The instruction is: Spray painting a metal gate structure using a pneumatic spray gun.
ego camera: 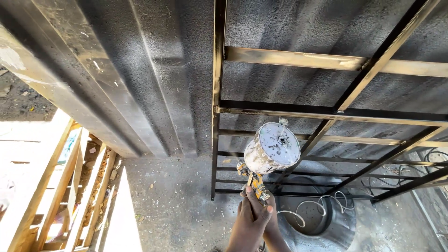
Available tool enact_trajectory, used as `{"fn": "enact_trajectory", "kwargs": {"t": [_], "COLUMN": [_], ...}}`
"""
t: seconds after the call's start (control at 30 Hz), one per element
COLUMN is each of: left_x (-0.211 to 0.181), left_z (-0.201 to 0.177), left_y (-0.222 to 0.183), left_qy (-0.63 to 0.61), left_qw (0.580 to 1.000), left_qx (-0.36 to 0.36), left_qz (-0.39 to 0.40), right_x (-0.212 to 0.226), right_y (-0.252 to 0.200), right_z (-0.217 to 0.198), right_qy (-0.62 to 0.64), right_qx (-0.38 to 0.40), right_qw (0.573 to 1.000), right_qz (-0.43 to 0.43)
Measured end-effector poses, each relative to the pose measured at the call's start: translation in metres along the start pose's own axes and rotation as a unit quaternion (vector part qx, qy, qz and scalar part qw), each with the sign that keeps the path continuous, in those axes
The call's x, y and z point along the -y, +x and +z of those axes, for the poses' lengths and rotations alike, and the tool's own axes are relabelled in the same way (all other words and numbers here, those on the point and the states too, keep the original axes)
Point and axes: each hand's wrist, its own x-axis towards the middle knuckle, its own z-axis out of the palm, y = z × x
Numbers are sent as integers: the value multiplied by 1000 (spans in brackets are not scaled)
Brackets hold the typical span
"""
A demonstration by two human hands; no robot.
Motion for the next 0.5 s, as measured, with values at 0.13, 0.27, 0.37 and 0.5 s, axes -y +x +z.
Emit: {"fn": "enact_trajectory", "kwargs": {"t": [0.13, 0.27, 0.37, 0.5], "left_x": [0, -6, -17, -30], "left_z": [14, 39, 59, 86], "left_y": [7, 12, 10, 4], "left_qy": [23, 40, 65, 102], "left_qw": [999, 997, 989, 978], "left_qx": [35, 73, 124, 177], "left_qz": [-22, 6, 47, 47], "right_x": [-2, 15, 3, -46], "right_y": [7, 4, 7, -15], "right_z": [-20, -46, -88, -174], "right_qy": [-13, -77, -17, 47], "right_qx": [-17, -60, -107, -106], "right_qw": [999, 992, 988, 989], "right_qz": [-26, -80, -114, -95]}}
